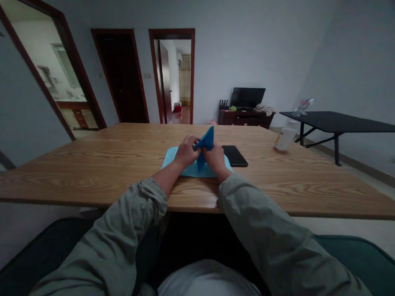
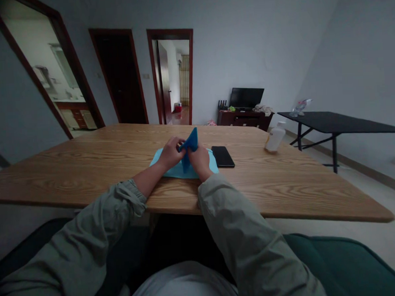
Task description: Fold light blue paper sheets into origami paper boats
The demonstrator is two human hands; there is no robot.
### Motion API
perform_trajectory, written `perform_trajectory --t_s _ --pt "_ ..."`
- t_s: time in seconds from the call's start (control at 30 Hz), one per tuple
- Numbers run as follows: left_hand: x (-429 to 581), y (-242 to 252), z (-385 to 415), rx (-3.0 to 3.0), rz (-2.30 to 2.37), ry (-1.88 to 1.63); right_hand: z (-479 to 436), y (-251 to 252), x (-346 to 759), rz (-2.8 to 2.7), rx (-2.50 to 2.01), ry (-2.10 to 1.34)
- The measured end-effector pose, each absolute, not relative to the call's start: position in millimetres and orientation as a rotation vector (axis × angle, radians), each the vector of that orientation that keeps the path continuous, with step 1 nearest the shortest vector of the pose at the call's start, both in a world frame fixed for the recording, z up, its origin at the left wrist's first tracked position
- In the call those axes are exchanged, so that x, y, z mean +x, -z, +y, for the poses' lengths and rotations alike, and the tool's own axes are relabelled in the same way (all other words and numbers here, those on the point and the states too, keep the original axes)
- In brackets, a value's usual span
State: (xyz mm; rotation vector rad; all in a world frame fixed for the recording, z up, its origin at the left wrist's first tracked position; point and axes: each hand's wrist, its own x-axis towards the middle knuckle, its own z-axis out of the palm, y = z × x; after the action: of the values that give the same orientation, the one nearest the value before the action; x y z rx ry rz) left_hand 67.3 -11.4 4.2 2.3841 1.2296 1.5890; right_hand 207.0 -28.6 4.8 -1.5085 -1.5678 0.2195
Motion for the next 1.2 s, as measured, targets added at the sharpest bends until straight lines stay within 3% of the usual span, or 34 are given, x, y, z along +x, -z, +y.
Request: perform_trajectory --t_s 0.3,0.47,0.6,0.77,0.9,1.03,1.2 --pt "73.0 -9.0 -24.5 2.583 1.15 -1.607 -18.4 -6.6 218.6 -1.422 -1.688 -0.204" --pt "49.5 -9.8 -6.4 2.224 1.346 -1.768 -9.1 1.5 232.8 -1.524 -1.393 -0.246" --pt "24.6 1.7 6.0 2.314 1.396 -1.299 -4.3 13.2 239.5 -1.801 -1.269 -0.19" --pt "1.7 18.5 7.4 2.597 1.378 -0.527 -7.0 26.5 241.4 -2.466 -1.465 -0.15" --pt "-4.3 24.6 5.7 2.629 1.289 -0.107 -11.2 31.2 241.8 -2.638 -1.594 -0.167" --pt "-4.4 28.0 4.2 2.613 1.276 0.029 -13.6 33.7 244.9 -2.663 -1.604 -0.19" --pt "-4.3 22.2 -1.0 2.637 1.303 -0.129 -13.8 31.0 250.9 -2.594 -1.474 -0.261"
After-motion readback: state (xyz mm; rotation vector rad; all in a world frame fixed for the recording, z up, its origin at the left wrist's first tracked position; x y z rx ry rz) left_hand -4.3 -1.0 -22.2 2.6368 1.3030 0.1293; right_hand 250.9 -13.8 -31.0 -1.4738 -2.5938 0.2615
